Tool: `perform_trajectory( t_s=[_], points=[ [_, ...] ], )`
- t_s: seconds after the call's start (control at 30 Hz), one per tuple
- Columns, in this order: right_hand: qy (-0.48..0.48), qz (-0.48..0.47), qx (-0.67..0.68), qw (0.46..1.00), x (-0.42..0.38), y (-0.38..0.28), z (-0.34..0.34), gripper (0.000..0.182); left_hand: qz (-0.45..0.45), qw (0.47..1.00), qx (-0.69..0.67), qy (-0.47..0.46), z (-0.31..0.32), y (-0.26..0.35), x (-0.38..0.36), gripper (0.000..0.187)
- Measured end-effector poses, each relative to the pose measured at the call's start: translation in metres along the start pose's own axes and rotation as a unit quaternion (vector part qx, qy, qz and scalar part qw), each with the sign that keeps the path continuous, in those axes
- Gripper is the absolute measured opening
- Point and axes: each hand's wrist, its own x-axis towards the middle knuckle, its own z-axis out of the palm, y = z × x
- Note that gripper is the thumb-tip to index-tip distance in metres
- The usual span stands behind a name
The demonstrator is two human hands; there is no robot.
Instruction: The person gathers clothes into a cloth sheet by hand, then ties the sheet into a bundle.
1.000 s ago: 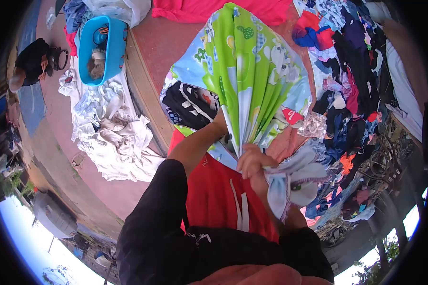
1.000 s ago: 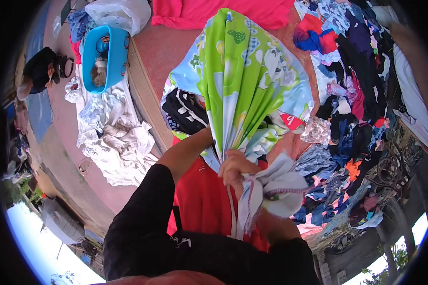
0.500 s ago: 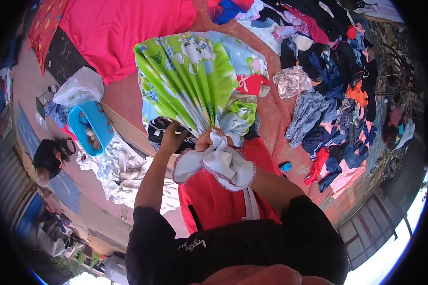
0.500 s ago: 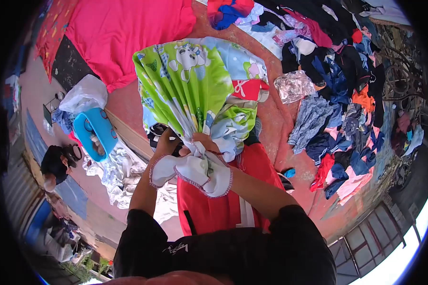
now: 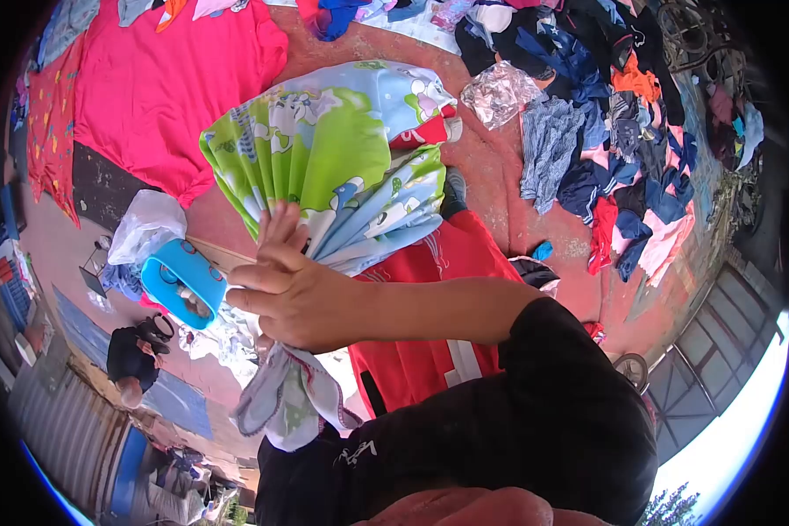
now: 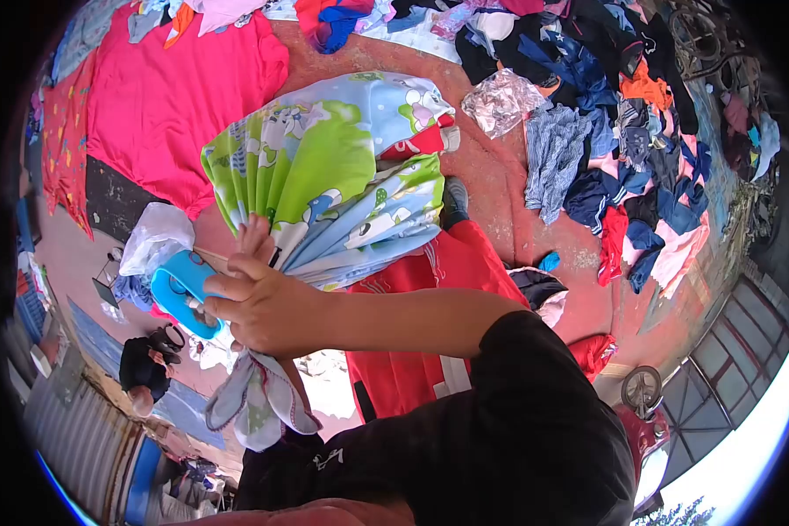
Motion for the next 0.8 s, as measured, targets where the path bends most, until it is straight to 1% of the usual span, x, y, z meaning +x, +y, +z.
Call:
perform_trajectory(
  t_s=[0.07,0.13,0.17,0.2,0.23,0.27,0.3,0.37,0.43,0.47,0.5,0.57,0.6,0.67,0.7,0.73,0.77,0.8],
  points=[
    [-0.011,0.053,-0.026,0.998,-0.004,0.031,-0.020,0.019,-0.011,1.000,0.003,-0.014,0.000,-0.011,0.006,0.018],
    [0.046,0.115,0.006,0.992,-0.030,0.061,-0.015,0.017,-0.032,0.999,-0.021,-0.012,-0.005,-0.029,0.006,0.023],
    [0.085,0.173,0.038,0.981,-0.051,0.078,-0.009,0.017,-0.049,0.998,-0.050,-0.003,-0.009,-0.037,0.000,0.027],
    [0.127,0.228,0.072,0.963,-0.072,0.094,-0.003,0.016,-0.080,0.991,-0.101,0.034,-0.012,-0.042,-0.004,0.031],
    [0.179,0.303,0.121,0.928,-0.098,0.114,0.004,0.018,-0.102,0.981,-0.143,0.078,-0.013,-0.039,-0.011,0.035],
    [0.071,0.377,0.121,0.915,-0.127,0.139,0.014,0.021,-0.123,0.970,-0.167,0.130,-0.010,-0.027,-0.022,0.042],
    [-0.037,0.448,0.121,0.885,-0.156,0.154,0.030,0.023,-0.140,0.954,-0.190,0.184,-0.007,-0.015,-0.032,0.049],
    [-0.242,0.387,0.066,0.887,-0.206,0.174,0.078,0.031,-0.194,0.923,-0.198,0.268,-0.005,0.000,-0.058,0.043],
    [-0.294,0.390,0.071,0.870,-0.229,0.188,0.102,0.034,-0.225,0.934,-0.155,0.229,-0.020,0.017,-0.083,0.052],
    [-0.319,0.393,0.072,0.860,-0.239,0.198,0.113,0.036,-0.235,0.921,-0.162,0.265,-0.032,0.023,-0.095,0.050],
    [-0.315,0.385,0.025,0.867,-0.253,0.217,0.130,0.034,-0.247,0.905,-0.169,0.301,-0.045,0.027,-0.105,0.049],
    [-0.310,0.363,-0.064,0.876,-0.276,0.268,0.155,0.033,-0.249,0.876,-0.221,0.348,-0.069,0.029,-0.116,0.051],
    [-0.285,0.373,-0.027,0.883,-0.274,0.283,0.143,0.033,-0.258,0.871,-0.203,0.366,-0.082,0.027,-0.122,0.053],
    [-0.231,0.391,0.047,0.890,-0.258,0.297,0.100,0.034,-0.262,0.860,-0.208,0.385,-0.101,0.019,-0.127,0.053],
    [-0.255,0.298,-0.022,0.920,-0.259,0.297,0.095,0.036,-0.265,0.855,-0.210,0.394,-0.108,0.017,-0.125,0.053],
    [-0.276,0.200,-0.091,0.936,-0.260,0.298,0.092,0.038,-0.263,0.864,-0.211,0.373,-0.113,0.014,-0.122,0.052],
    [-0.293,0.097,-0.156,0.938,-0.263,0.297,0.092,0.041,-0.264,0.862,-0.201,0.383,-0.116,0.010,-0.121,0.052],
    [-0.236,0.060,-0.154,0.958,-0.266,0.297,0.095,0.049,-0.268,0.859,-0.190,0.393,-0.116,0.008,-0.118,0.052]
  ],
)
